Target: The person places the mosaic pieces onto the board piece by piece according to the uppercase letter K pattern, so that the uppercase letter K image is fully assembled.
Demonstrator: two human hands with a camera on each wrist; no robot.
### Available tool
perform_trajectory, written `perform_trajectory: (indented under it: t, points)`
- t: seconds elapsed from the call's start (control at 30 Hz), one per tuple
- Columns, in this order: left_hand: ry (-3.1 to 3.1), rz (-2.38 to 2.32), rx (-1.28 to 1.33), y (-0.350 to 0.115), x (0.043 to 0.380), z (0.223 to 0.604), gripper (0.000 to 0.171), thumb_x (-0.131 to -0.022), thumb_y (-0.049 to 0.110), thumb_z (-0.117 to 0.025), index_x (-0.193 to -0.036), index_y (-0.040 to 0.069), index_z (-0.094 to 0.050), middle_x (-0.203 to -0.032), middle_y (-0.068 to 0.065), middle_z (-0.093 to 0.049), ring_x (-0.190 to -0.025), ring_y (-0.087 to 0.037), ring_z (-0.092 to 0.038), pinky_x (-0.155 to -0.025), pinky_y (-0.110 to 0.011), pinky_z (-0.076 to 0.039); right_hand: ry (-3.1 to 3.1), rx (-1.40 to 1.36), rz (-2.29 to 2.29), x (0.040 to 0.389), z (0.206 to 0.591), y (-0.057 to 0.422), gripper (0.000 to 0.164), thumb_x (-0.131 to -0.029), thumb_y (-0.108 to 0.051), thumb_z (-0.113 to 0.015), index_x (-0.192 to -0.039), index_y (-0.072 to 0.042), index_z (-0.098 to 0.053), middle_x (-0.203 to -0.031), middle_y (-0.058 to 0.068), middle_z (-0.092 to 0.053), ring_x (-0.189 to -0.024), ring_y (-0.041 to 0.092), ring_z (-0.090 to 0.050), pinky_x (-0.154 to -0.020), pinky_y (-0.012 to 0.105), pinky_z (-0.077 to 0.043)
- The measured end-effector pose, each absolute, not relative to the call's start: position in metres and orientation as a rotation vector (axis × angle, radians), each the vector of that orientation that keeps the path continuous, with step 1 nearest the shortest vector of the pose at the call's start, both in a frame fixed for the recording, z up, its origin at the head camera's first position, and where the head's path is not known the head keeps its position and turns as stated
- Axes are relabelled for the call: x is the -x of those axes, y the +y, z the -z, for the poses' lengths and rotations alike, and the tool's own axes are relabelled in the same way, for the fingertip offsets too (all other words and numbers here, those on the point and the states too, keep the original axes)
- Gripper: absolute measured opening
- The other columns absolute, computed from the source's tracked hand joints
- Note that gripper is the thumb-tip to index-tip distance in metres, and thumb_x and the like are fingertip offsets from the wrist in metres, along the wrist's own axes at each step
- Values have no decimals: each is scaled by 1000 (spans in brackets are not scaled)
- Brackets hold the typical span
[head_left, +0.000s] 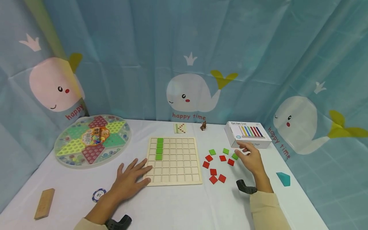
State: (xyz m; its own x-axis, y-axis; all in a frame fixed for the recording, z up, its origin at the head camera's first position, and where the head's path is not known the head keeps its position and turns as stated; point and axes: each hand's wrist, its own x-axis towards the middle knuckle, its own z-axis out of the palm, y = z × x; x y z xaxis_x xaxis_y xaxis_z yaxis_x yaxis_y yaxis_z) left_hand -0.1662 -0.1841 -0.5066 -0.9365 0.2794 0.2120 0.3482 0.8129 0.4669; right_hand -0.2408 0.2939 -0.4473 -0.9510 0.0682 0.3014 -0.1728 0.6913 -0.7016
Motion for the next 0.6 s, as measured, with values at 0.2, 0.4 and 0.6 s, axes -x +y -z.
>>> perform_trajectory:
  t: [0.2,0.4,0.6]
  points:
    - [-2860,779,498,-184,166,507,48,-88,48,-66,-130,23,-64,-148,-3,-43,-138,-39,-26,-102,-70,-1,-2720,3,-1163,250,461,311,41,-90,-16,-68,-129,-5,-60,-116,18,-58,-98,29,-49,-79,41,-44]
    - [-2863,778,492,-184,166,507,48,-88,47,-66,-130,23,-64,-147,-3,-43,-138,-40,-27,-102,-70,-1,-2870,112,-1167,254,470,317,41,-90,-15,-65,-130,-4,-59,-117,19,-57,-97,29,-50,-77,39,-44]
    - [-2864,774,490,-183,166,507,49,-88,47,-67,-129,23,-64,-147,-3,-43,-138,-40,-27,-102,-70,-2,-2939,117,-1051,256,478,318,38,-89,-15,-65,-124,-2,-62,-114,19,-58,-99,34,-51,-85,48,-44]
